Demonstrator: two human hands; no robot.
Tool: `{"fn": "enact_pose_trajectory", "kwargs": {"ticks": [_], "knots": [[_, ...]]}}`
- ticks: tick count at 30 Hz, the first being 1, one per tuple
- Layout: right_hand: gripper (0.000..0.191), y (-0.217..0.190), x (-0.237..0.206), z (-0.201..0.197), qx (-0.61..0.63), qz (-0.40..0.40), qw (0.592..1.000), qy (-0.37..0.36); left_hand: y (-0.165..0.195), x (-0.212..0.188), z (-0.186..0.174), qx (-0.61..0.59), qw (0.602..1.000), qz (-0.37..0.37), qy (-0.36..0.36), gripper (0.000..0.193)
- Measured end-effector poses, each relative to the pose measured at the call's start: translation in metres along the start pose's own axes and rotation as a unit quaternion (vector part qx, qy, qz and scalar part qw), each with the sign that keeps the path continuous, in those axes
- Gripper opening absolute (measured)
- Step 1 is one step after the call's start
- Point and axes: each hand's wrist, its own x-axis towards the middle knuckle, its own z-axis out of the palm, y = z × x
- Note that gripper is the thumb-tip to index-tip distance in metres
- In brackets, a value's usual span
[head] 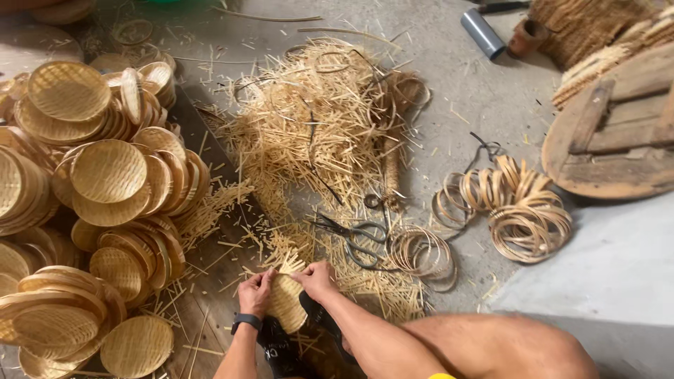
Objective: The person sits on the floor assembling woven bamboo basket lids. They press a round woven bamboo disc into a bent bamboo rim, trim excess slivers with shears, tap the disc to seat it, and stack the finished baskets on a growing pile.
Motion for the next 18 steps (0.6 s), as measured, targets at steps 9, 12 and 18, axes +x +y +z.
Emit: {"fn": "enact_pose_trajectory", "kwargs": {"ticks": [9, 12, 18], "knots": [[0.044, -0.014, 0.021, 0.0, -0.066, 0.147, 0.987, -0.02, 0.007, 0.019, -0.003, -0.119, 0.989, -0.051, -0.067, 0.029], [0.038, -0.016, 0.032, 0.006, -0.107, 0.086, 0.99, -0.044, 0.017, 0.018, -0.004, -0.222, 0.972, 0.001, -0.073, 0.028], [0.014, -0.023, 0.047, 0.024, 0.016, 0.085, 0.983, -0.163, 0.022, -0.006, -0.013, 0.088, 0.996, 0.001, 0.001, 0.057]]}}
